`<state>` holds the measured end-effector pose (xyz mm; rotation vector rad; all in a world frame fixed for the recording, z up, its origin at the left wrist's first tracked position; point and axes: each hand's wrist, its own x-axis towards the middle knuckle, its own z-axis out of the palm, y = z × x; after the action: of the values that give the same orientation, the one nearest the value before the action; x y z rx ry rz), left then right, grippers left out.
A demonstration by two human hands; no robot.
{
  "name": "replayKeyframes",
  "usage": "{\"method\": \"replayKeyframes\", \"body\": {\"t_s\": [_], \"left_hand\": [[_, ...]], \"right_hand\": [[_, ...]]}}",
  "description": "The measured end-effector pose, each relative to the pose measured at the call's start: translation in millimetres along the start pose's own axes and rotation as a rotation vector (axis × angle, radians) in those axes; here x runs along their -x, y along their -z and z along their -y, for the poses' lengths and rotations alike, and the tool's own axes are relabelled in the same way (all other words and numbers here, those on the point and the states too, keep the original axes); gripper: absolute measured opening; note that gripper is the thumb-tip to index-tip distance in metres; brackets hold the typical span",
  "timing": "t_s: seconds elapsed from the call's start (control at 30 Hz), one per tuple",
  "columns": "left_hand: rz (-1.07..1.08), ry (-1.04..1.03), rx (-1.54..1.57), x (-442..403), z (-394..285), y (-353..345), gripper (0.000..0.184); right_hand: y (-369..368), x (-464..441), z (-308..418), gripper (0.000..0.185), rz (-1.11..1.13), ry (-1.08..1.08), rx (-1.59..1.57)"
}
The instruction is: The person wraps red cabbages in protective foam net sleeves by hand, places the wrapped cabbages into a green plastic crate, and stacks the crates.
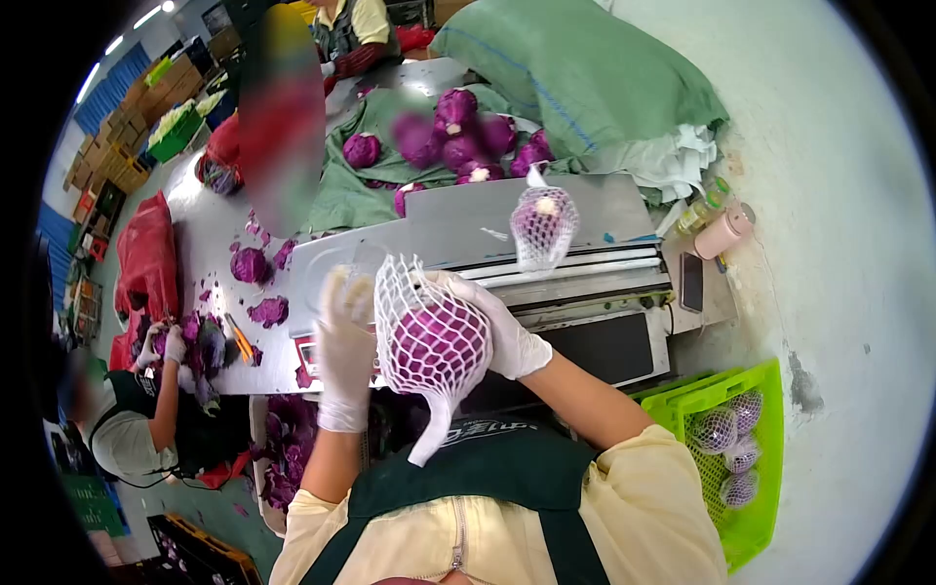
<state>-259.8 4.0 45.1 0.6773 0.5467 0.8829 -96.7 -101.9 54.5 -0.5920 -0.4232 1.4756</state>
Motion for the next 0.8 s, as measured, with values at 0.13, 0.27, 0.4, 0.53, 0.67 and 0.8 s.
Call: {"method": "replayKeyframes", "body": {"t_s": [0.13,0.27,0.4,0.53,0.67,0.8], "left_hand": [[0.18,0.28,0.197,32.4,60.9,-61.9,0.054],[0.223,0.344,0.367,12.3,96.8,-106.4,0.046],[0.398,-0.018,-0.204,14.9,138.9,-168.8,0.049],[0.442,-0.381,-0.665,-8.9,132.7,-204.1,0.06],[0.403,-0.81,-1.327,-89.9,140.7,-206.6,0.064],[0.696,-0.656,-1.731,-139.6,154.9,-180.8,0.059]], "right_hand": [[27.3,20.0,25.1,0.047,-0.257,0.329,0.623],[55.9,73.7,67.1,0.059,-0.321,0.679,1.023],[79.3,102.3,116.5,0.07,-0.199,0.488,0.757],[116.5,118.0,176.2,0.046,-0.175,0.475,0.653],[143.9,103.2,193.0,0.041,-0.246,0.589,0.723],[192.7,55.9,200.2,0.033,-0.246,0.323,0.274]]}}
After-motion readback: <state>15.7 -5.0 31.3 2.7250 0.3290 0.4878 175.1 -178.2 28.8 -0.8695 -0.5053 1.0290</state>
